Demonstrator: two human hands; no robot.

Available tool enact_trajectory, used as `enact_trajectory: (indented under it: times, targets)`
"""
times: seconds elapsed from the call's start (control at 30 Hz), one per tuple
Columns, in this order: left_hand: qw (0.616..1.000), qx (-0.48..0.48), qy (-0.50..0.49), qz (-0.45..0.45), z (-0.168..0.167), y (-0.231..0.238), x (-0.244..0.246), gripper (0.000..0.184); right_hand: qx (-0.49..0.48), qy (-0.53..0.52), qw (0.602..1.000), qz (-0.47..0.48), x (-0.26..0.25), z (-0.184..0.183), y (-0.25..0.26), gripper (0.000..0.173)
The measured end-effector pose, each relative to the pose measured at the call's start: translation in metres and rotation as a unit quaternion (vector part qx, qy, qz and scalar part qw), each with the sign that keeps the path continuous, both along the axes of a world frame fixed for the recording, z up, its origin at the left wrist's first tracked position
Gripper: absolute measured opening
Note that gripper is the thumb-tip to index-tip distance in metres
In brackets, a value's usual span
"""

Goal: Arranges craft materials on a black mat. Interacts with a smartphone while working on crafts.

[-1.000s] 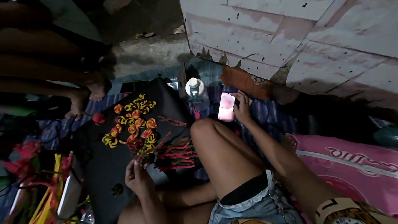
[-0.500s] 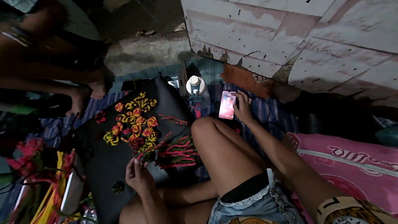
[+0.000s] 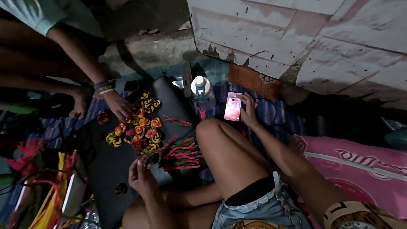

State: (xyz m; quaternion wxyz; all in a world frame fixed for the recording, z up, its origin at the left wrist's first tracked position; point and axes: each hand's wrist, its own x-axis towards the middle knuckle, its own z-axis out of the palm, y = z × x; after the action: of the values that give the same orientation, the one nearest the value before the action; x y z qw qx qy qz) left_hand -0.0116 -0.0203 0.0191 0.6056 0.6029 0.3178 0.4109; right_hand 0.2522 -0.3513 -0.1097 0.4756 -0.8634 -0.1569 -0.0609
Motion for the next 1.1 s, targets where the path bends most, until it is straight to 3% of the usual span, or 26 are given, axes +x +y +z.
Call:
enact_trajectory:
  times: [0.13, 0.4, 0.57, 0.73, 0.87, 0.97, 1.1]
  targets:
    - [1.000, -0.002, -0.003, 0.001, -0.001, 0.000, 0.002, 0.020, 0.003, -0.020, 0.999, -0.047, -0.004, -0.003, -0.006, 0.052]
    - [1.000, -0.005, -0.012, 0.004, 0.000, 0.000, 0.002, 0.022, -0.030, -0.008, 0.999, -0.031, -0.006, 0.000, -0.002, 0.047]
    - [1.000, 0.001, -0.019, 0.002, 0.000, 0.002, 0.001, 0.023, 0.021, -0.055, 0.995, -0.084, -0.008, 0.005, 0.005, 0.053]
    - [1.000, 0.010, -0.005, -0.004, 0.000, -0.004, 0.001, 0.020, 0.102, -0.113, 0.981, -0.123, -0.012, 0.017, 0.010, 0.047]
    - [1.000, 0.012, 0.009, 0.018, 0.001, -0.009, 0.002, 0.016, 0.220, -0.219, 0.950, -0.035, -0.020, 0.069, 0.045, 0.046]
    - [1.000, -0.010, -0.018, 0.014, -0.004, -0.007, 0.004, 0.016, 0.284, -0.226, 0.928, 0.081, -0.041, 0.115, 0.080, 0.036]
    - [0.999, -0.026, -0.044, 0.001, -0.003, -0.009, 0.005, 0.015, 0.238, -0.165, 0.913, 0.287, -0.076, 0.161, 0.129, 0.025]
